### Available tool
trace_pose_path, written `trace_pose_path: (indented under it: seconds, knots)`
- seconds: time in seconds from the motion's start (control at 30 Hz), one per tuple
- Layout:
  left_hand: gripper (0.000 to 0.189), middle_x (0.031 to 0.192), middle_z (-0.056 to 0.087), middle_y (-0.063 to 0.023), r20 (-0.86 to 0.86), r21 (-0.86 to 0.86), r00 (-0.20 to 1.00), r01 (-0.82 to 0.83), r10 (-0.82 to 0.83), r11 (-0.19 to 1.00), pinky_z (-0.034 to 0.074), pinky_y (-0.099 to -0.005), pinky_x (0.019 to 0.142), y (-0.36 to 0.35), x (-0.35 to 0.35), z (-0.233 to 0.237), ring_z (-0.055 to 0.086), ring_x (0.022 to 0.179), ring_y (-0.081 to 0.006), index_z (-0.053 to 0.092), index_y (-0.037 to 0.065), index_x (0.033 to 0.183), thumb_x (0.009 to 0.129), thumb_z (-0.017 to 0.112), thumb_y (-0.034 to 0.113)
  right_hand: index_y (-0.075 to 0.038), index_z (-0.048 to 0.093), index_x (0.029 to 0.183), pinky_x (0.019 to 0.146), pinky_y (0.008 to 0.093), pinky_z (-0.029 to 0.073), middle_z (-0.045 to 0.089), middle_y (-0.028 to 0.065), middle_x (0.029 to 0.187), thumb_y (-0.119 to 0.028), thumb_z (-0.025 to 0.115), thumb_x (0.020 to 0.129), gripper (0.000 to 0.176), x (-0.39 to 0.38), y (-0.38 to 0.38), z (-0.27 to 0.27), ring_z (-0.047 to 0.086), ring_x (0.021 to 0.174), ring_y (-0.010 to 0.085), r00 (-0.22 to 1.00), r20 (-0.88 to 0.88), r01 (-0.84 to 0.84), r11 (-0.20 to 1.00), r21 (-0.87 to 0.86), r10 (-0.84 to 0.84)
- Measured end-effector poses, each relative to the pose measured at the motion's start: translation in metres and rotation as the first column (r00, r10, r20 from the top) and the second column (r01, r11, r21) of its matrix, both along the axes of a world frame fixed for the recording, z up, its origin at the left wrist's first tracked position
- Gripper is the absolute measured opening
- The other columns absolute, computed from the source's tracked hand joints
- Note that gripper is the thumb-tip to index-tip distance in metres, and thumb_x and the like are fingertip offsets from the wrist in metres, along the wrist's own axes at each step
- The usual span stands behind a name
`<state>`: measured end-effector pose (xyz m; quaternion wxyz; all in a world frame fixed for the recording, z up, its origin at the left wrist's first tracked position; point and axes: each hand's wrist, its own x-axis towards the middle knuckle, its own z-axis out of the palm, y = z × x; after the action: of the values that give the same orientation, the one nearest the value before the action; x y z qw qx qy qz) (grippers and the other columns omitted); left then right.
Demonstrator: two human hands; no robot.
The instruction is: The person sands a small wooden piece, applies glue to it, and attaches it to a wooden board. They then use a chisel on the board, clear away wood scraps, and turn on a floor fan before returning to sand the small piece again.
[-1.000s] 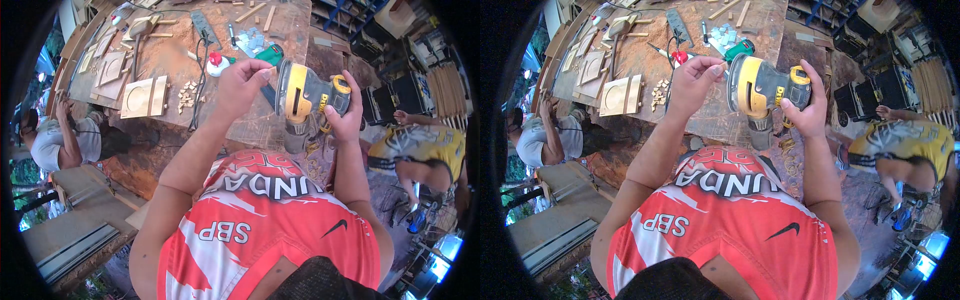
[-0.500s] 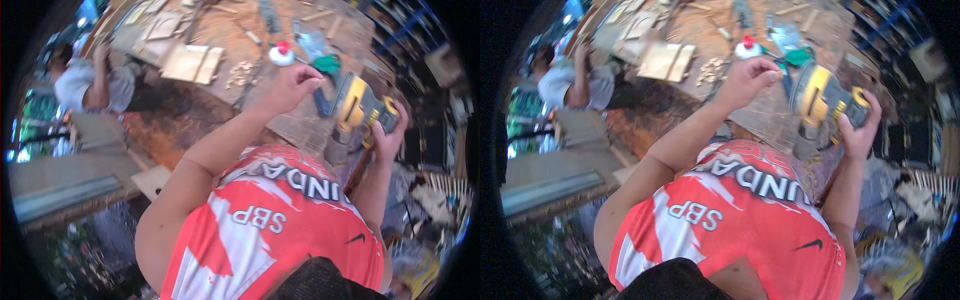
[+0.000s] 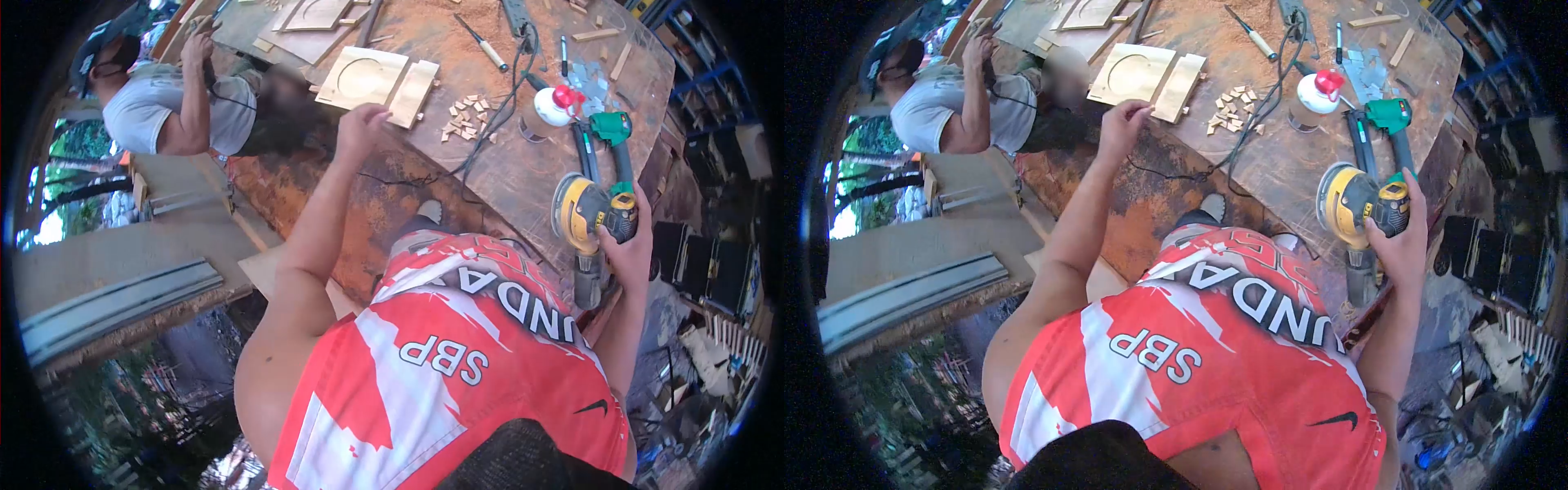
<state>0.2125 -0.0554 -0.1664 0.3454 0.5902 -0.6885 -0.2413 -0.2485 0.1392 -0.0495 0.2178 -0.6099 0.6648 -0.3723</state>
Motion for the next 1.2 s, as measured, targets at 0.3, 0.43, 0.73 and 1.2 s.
trace_pose_path:
  seconds: [0.3,0.43,0.73,1.2]
  knots:
    - [0.014,0.095,0.068,-0.0091,0.296,-0.189,0.826,0.543,-0.480,0.818,0.049,-0.0387,0.087,-0.085,0.042,-0.033,0.063,0.095,-0.0282,0.072,0.007,0.093,0.079,0.073,0.011,-0.009,0.043,0.143,0.106,0.0395,0.038,0.052,0.0155,0.128,0.000,0.075,0.064,0.085,0.065,-0.016,-0.033,0.050,0.121,0.0325,0.929,-0.362,0.136,0.982,0.131,-0.080]
    - [0.011,0.104,0.064,-0.0048,0.241,-0.195,0.816,0.571,-0.525,0.798,0.043,-0.0410,0.096,-0.088,0.044,-0.037,0.056,0.107,-0.0280,0.072,0.011,0.088,0.078,0.073,0.014,-0.010,0.042,0.143,0.106,0.0397,0.038,0.052,0.0158,0.127,-0.001,0.074,0.066,0.084,0.074,-0.020,-0.039,0.050,0.120,0.0323,0.907,-0.409,0.182,0.970,0.162,-0.102]
    - [0.010,0.122,0.059,-0.0094,0.286,-0.108,0.810,0.557,-0.511,0.823,0.039,-0.0461,0.102,-0.102,0.040,-0.043,0.048,0.124,-0.0322,0.074,0.014,0.083,0.074,0.075,0.019,-0.010,0.044,0.142,0.103,0.0407,0.040,0.054,0.0167,0.123,-0.004,0.075,0.066,0.082,0.086,-0.039,-0.044,0.052,0.115,0.0331,0.883,-0.463,0.167,0.975,0.149,-0.081]
    - [0.009,0.122,0.060,-0.0087,0.495,0.014,0.681,0.615,-0.540,0.788,0.043,-0.0487,0.099,-0.111,0.031,-0.004,0.049,0.127,-0.0327,0.073,0.013,0.086,0.079,0.071,0.018,-0.013,0.044,0.143,0.102,0.0362,0.042,0.054,0.0139,0.127,0.000,0.074,0.066,0.084,0.080,-0.057,-0.045,0.054,0.117,0.0276,0.878,-0.476,0.083,0.964,0.254,0.050]
